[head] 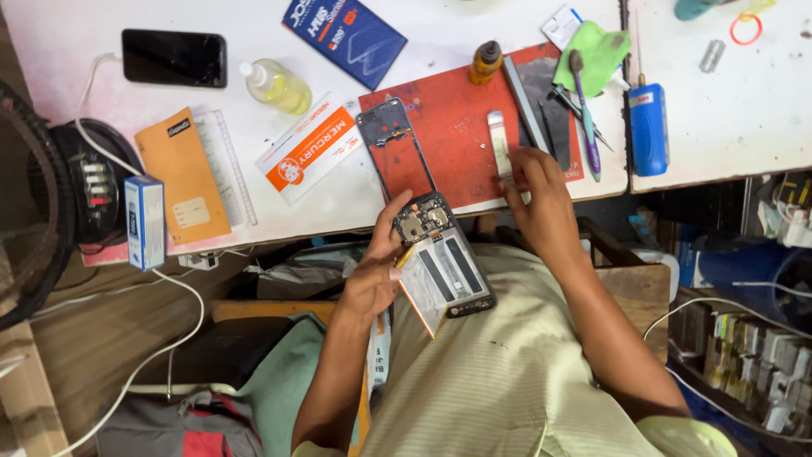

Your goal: The person disassembles a smartphone, removes the back cover, battery, and internal components, then reassembles the device. The person uses a prying tool and screwdriver to open the phone and manipulate internal parts.

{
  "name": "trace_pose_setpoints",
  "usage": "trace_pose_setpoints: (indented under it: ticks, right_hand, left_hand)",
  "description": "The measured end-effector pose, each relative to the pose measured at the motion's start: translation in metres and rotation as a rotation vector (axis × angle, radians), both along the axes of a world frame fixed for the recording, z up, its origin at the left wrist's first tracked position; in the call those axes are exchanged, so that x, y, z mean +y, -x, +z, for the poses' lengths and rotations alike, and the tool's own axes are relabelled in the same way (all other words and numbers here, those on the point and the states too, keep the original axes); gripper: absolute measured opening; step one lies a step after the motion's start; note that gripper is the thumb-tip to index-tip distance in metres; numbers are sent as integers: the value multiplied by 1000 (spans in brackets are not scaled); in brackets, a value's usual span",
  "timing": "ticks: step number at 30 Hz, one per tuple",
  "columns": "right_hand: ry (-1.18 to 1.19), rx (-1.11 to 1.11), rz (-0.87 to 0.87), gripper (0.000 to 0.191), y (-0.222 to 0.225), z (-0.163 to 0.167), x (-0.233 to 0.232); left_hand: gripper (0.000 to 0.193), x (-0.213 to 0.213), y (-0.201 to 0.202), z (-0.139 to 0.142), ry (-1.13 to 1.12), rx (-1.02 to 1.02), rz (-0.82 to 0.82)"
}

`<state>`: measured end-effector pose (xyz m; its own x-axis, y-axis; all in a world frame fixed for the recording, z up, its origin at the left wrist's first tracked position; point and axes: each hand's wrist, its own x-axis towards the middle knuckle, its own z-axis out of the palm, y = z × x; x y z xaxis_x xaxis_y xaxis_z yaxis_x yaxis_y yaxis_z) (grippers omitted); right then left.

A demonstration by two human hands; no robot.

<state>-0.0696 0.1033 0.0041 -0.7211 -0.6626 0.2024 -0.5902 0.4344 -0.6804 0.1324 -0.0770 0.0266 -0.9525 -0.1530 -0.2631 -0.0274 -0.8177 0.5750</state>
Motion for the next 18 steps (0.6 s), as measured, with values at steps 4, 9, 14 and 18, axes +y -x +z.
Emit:
trace_pose_setpoints:
  ticks: [4,9,14,18]
  right_hand:
    - [34,-163,115,39,-33,19,17]
    - [225,-1183,130,56,-61,14,27]
    - [281,-1186,76,52,-70,-7,36]
    - [397,-1114,10,50,-69,-17,41]
  left_hand:
    - [121,-3,2,4,36,22,17]
    - [122,1,9,4,72,11,43]
    - [103,14,17,-8,106,-29,182]
    - [66,25,18,-20,549,-137,209]
